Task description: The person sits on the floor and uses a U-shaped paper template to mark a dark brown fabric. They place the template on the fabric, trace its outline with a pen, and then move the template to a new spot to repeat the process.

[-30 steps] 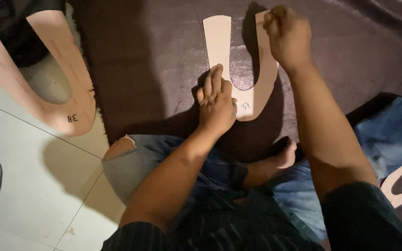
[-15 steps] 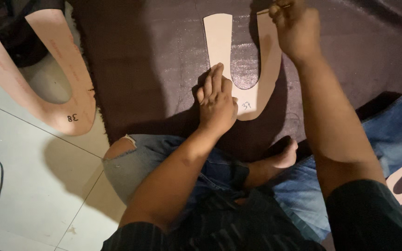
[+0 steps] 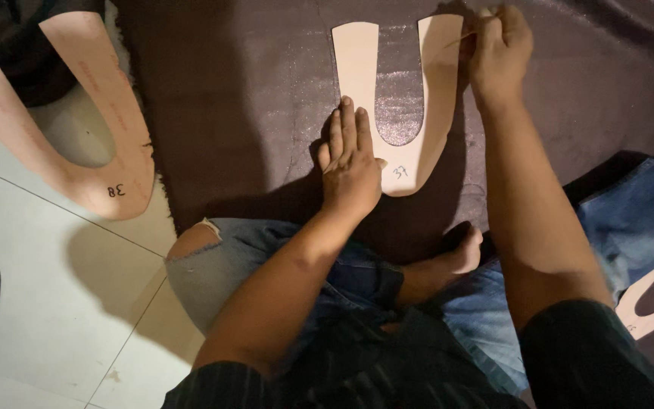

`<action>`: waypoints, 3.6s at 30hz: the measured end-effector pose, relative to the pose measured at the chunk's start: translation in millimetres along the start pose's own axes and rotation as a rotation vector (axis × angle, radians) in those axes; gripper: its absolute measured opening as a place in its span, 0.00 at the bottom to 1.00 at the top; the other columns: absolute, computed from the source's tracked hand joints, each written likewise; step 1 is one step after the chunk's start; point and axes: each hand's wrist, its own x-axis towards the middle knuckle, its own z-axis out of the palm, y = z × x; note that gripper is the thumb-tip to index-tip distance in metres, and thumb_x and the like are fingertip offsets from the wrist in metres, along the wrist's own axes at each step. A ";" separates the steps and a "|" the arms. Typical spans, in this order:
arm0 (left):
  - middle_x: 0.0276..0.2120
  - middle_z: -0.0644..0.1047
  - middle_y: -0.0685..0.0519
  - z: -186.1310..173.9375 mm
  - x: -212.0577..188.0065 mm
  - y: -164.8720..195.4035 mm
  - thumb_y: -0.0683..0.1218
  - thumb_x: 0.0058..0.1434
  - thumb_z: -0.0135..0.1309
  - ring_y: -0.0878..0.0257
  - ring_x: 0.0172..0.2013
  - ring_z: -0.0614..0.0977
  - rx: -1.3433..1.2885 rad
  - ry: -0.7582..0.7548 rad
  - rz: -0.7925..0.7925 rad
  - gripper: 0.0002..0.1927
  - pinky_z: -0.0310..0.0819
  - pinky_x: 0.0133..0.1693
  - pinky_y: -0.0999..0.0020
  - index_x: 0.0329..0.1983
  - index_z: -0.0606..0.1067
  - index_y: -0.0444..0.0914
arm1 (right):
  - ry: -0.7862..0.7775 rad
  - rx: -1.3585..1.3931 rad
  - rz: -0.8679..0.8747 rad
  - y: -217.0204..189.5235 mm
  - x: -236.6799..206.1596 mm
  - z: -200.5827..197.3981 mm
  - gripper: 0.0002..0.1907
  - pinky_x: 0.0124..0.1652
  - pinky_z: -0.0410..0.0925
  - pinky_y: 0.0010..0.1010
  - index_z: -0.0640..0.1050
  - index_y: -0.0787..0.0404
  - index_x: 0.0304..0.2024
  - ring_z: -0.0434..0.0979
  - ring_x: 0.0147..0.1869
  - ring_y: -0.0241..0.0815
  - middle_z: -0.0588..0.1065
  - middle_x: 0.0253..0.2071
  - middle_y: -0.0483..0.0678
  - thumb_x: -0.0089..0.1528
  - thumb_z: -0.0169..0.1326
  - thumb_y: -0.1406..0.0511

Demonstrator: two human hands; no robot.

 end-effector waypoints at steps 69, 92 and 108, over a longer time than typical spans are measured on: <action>0.75 0.44 0.32 0.0 0.8 -0.5 0.53 0.60 0.59 0.40 0.75 0.48 0.142 -0.076 0.040 0.47 0.37 0.68 0.34 0.72 0.52 0.23 | -0.132 -0.648 -0.341 6.5 -11.4 -35.7 0.04 0.41 0.74 0.39 0.82 0.65 0.46 0.83 0.40 0.54 0.81 0.40 0.58 0.72 0.57 0.70; 0.74 0.43 0.30 6.2 0.5 -1.2 0.55 0.61 0.58 0.38 0.74 0.47 0.194 -0.074 0.057 0.48 0.34 0.68 0.33 0.73 0.51 0.22 | -0.235 -0.798 -0.289 -7.0 -121.1 -63.8 0.11 0.33 0.73 0.41 0.81 0.68 0.44 0.81 0.34 0.52 0.80 0.36 0.60 0.73 0.59 0.63; 0.75 0.43 0.32 0.6 -0.7 2.1 0.53 0.61 0.59 0.39 0.74 0.46 0.167 -0.095 0.067 0.47 0.35 0.68 0.36 0.72 0.53 0.22 | -0.175 -0.551 -0.119 -4.4 -163.7 -68.8 0.09 0.38 0.74 0.37 0.79 0.66 0.46 0.83 0.40 0.51 0.81 0.40 0.58 0.72 0.57 0.65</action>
